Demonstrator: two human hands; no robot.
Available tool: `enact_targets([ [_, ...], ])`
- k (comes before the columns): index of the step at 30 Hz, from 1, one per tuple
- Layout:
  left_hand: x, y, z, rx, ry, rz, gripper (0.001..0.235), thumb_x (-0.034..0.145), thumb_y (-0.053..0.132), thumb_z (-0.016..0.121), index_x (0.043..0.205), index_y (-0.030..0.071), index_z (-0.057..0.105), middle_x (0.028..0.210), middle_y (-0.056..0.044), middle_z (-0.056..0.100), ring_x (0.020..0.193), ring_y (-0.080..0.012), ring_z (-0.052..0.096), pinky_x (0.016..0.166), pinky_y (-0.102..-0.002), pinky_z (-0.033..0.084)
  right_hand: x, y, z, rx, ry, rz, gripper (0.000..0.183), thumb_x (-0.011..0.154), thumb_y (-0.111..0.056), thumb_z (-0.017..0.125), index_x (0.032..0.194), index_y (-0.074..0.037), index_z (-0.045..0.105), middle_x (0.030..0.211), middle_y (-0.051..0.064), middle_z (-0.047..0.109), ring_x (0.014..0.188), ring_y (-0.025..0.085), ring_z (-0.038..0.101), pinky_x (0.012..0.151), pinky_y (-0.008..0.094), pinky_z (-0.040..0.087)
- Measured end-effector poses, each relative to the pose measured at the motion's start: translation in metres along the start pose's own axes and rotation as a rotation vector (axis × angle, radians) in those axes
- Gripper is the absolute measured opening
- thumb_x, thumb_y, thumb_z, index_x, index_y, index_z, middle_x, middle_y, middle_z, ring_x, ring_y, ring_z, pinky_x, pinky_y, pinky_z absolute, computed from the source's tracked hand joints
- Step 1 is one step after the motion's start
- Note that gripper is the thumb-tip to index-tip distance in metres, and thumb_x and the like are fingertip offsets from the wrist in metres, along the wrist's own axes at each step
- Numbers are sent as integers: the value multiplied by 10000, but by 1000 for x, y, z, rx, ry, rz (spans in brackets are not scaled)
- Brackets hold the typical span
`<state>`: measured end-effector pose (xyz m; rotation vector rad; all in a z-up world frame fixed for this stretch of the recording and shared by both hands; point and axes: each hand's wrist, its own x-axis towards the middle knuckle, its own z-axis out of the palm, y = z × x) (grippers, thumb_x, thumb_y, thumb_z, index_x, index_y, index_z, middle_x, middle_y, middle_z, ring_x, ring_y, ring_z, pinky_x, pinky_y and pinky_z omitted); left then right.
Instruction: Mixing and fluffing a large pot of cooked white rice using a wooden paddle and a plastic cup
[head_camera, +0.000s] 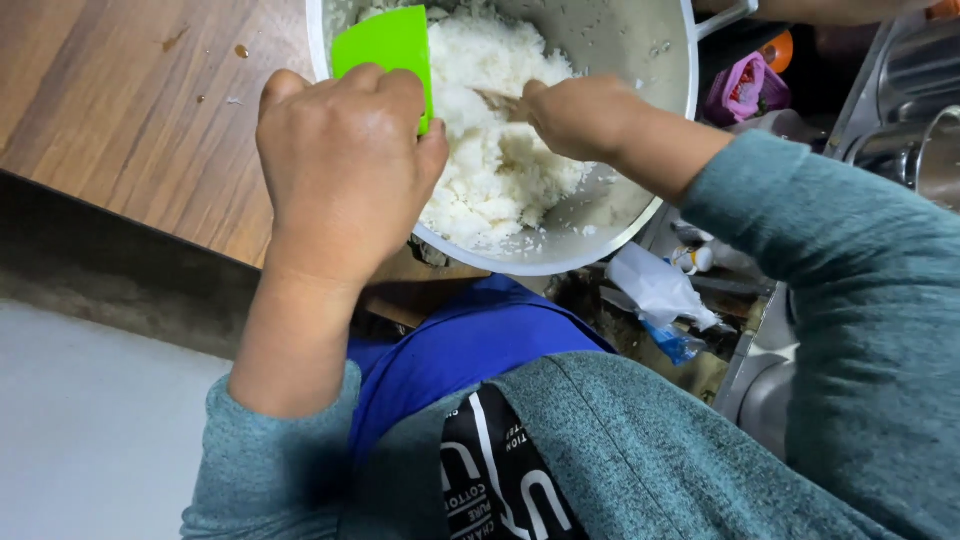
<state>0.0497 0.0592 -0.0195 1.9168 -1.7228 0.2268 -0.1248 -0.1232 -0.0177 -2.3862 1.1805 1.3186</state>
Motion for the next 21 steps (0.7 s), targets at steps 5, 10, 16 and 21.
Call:
enact_targets([
  [5, 0, -1, 0, -14, -9, 6, 292, 901, 299, 850, 752, 167, 636, 694, 3, 582, 591, -249, 572, 673, -423, 421, 18, 28, 7, -60, 216, -75, 372, 1141, -321, 339, 1302, -13, 474, 855, 208, 711, 641, 449, 664, 475, 541, 482],
  [10, 0, -2, -1, -31, -14, 19, 285, 921, 290, 852, 778, 168, 637, 714, -2, 588, 616, -259, 589, 669, -426, 410, 2, 10, 0, 35, 99, -57, 361, 1146, -320, 288, 1296, -63, 492, 783, 85, 628, 582, 284, 574, 422, 420, 450],
  [16, -1, -2, -1, -14, -13, 7, 303, 935, 303, 850, 778, 155, 636, 715, -10, 577, 608, -280, 563, 665, -433, 394, 5, 16, -9, -42, 239, -143, 325, 1157, -316, 325, 1268, -68, 503, 720, 93, 636, 518, 312, 592, 395, 452, 466],
  [21, 0, -3, 1, -2, 6, 3, 291, 926, 281, 828, 760, 172, 615, 712, -9, 570, 604, -283, 552, 647, -424, 374, 0, -20, -11, -72, 78, -149, 386, 1107, -222, 339, 1470, -111, 408, 737, 40, 583, 592, 268, 588, 434, 403, 472],
])
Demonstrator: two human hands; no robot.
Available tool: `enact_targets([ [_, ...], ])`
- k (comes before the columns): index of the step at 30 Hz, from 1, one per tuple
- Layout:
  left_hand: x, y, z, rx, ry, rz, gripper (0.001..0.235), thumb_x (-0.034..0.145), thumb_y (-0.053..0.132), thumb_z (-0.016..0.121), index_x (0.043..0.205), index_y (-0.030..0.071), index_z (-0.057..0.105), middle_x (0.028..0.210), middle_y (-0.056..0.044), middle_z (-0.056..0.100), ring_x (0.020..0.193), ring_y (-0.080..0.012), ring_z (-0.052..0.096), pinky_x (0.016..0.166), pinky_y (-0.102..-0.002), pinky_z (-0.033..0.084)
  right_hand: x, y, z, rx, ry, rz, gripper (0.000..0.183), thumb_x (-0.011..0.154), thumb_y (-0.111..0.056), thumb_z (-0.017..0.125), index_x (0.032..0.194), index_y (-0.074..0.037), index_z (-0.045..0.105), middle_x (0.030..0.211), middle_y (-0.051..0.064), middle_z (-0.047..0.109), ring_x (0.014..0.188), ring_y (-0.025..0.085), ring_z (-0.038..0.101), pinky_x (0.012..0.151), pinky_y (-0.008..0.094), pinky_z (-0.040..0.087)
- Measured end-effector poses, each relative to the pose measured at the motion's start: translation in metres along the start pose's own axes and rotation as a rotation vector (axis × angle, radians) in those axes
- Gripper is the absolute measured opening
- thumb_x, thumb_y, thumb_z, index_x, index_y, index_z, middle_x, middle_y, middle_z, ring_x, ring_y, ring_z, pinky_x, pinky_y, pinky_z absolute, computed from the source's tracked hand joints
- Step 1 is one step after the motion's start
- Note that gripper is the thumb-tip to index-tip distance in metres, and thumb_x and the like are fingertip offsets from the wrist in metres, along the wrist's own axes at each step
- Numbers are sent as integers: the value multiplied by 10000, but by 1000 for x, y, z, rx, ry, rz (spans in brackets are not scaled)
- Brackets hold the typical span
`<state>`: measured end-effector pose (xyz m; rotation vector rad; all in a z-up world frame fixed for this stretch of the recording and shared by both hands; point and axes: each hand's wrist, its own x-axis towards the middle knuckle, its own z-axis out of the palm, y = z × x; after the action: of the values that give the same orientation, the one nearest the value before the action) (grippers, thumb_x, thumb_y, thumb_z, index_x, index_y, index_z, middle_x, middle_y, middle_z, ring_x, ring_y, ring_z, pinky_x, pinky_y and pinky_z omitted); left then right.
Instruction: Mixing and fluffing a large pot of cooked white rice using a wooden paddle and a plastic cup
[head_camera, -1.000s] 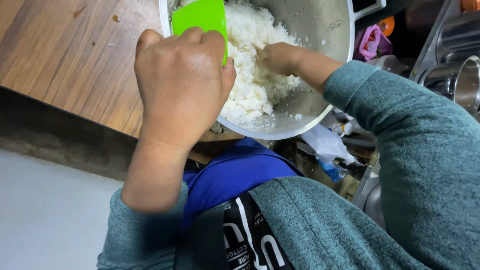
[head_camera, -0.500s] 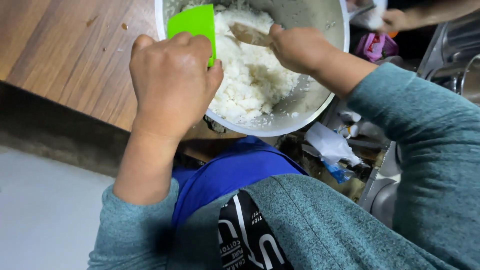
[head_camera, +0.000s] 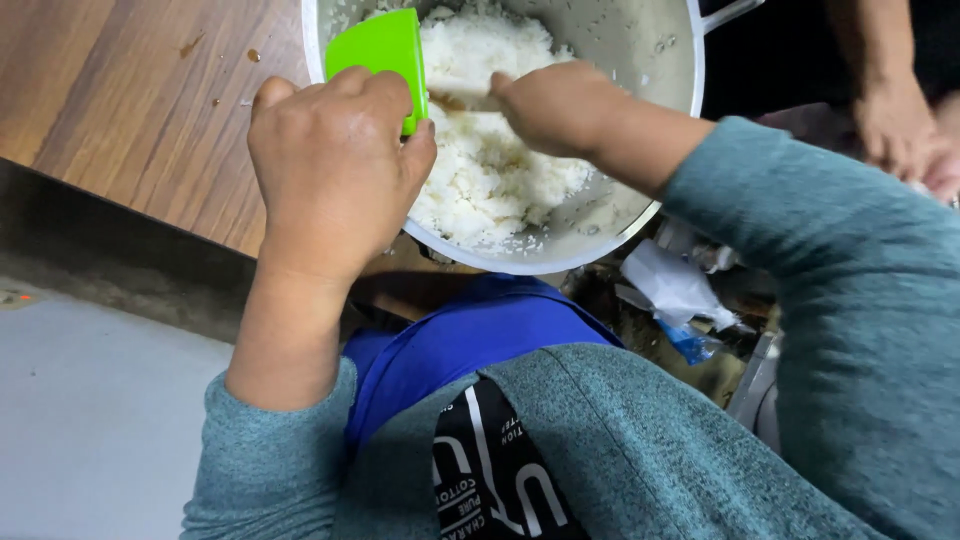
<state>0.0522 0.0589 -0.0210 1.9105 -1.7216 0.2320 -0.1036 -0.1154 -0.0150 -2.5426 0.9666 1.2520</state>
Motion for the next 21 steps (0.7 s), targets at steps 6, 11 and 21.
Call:
enact_targets([
  [6, -1, 0, 1, 16, 1, -10, 316, 922, 280, 829, 732, 176, 599, 689, 5, 557, 573, -265, 524, 646, -415, 376, 3, -18, 11, -22, -40, -115, 309, 1086, -165, 340, 1346, -54, 464, 743, 78, 584, 609, 268, 555, 458, 382, 434],
  [11, -1, 0, 1, 25, -1, -9, 292, 913, 294, 821, 733, 174, 623, 694, -2, 584, 569, -273, 543, 644, -423, 385, -28, 0, -13, 19, -33, 41, 420, 1140, -323, 297, 1507, -181, 443, 706, 3, 514, 506, 213, 544, 333, 343, 416],
  [21, 0, -2, 1, 26, -10, 12, 290, 947, 312, 802, 767, 154, 638, 734, -22, 619, 593, -301, 567, 629, -443, 400, -1, -18, 10, 93, -68, -41, 383, 1112, -134, 321, 1467, -98, 459, 842, 90, 613, 606, 209, 547, 454, 294, 446],
])
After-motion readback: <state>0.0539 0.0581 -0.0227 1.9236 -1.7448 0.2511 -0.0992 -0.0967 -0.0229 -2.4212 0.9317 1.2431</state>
